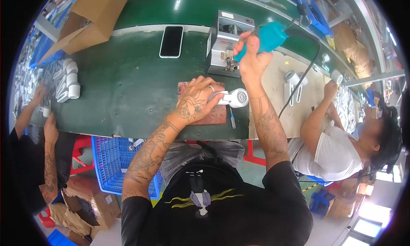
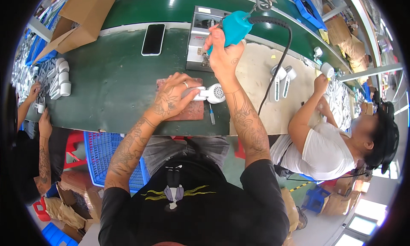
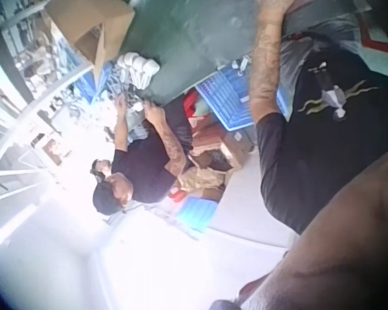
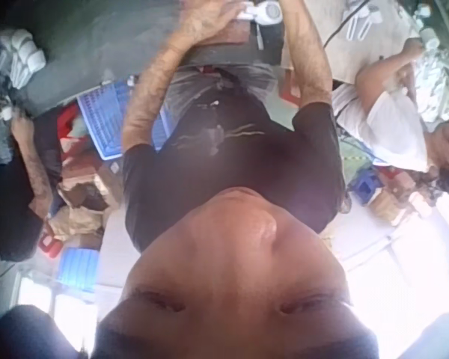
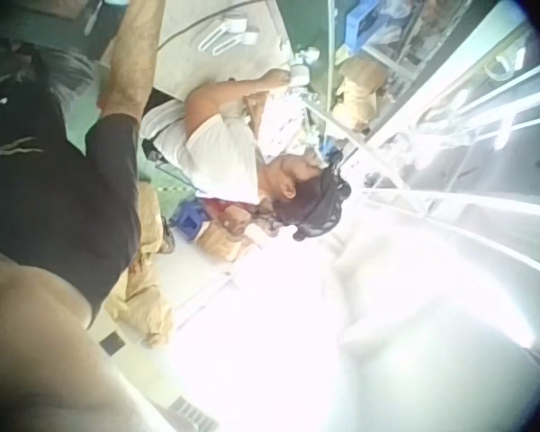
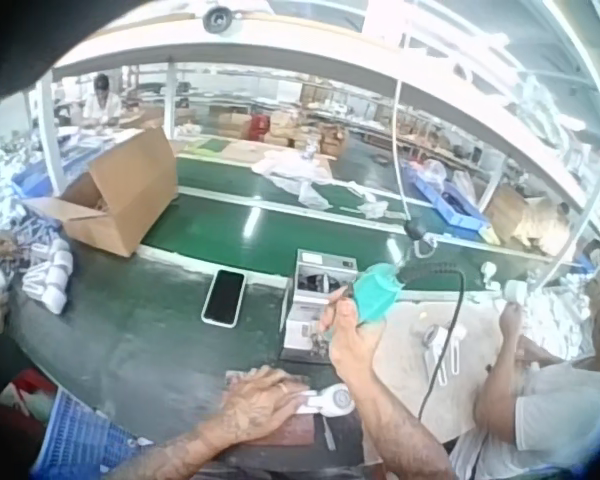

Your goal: The person assembles portable fans by fitting components into the casings, positioning internal parts with a screwdriver, driving screws with an electric screwdriver, and placing the assembled fans on the table.

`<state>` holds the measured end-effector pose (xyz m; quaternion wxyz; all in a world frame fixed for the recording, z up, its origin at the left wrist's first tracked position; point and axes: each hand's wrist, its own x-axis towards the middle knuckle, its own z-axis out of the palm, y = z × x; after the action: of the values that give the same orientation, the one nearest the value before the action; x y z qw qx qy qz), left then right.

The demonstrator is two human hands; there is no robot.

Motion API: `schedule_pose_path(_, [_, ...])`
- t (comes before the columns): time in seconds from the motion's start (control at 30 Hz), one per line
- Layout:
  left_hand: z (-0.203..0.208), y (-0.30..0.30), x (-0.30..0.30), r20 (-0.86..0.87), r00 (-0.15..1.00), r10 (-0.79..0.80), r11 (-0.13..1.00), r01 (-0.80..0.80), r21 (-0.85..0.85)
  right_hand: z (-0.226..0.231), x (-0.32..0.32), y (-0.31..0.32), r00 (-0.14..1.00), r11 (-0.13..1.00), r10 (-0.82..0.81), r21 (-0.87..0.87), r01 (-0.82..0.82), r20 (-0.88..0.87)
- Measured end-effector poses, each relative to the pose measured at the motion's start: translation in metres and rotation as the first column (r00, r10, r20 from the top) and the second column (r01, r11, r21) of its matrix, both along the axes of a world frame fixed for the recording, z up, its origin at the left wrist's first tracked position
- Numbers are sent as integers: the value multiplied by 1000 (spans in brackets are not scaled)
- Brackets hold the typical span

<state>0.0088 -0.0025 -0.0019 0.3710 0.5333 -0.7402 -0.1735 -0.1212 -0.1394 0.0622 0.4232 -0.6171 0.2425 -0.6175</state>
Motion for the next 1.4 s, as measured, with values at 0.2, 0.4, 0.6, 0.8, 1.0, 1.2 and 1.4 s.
schedule_pose_path(0.2, [-1, -2, -4, -40, 998, 39, 999, -40, -16, -12, -4, -4, 999, 999, 38, 3, -38, 30])
schedule_pose_path(0.4, [-2, -2, -1, -92, 995, 48, 999, -47, 7, 9, -10, 27, 994, 985, 0, 171, 19, -108])
schedule_pose_path(0.6, [1, -2, -2, -73, 996, 54, 998, -55, -3, 6, -24, 54, 991, 974, 132, 189, -127, -13])
schedule_pose_path(0.8, [0, -1, -2, -88, 995, 39, 999, -38, 7, -10, -25, 58, 995, 969, 98, 229, -91, -17])
schedule_pose_path(1.0, [2, -2, -3, -31, 998, 56, 998, -57, -16, -23, -26, 58, 991, 969, 131, 207, -135, 32])
schedule_pose_path(1.2, [0, -3, -2, -7, 999, 49, 999, -49, 4, -26, -25, 58, 987, 959, 156, 231, -163, 48])
schedule_pose_path(1.4, [0, -1, -2, -4, 998, 61, 998, -61, -25, -11, -27, 51, 984, 970, 115, 231, -81, -138])
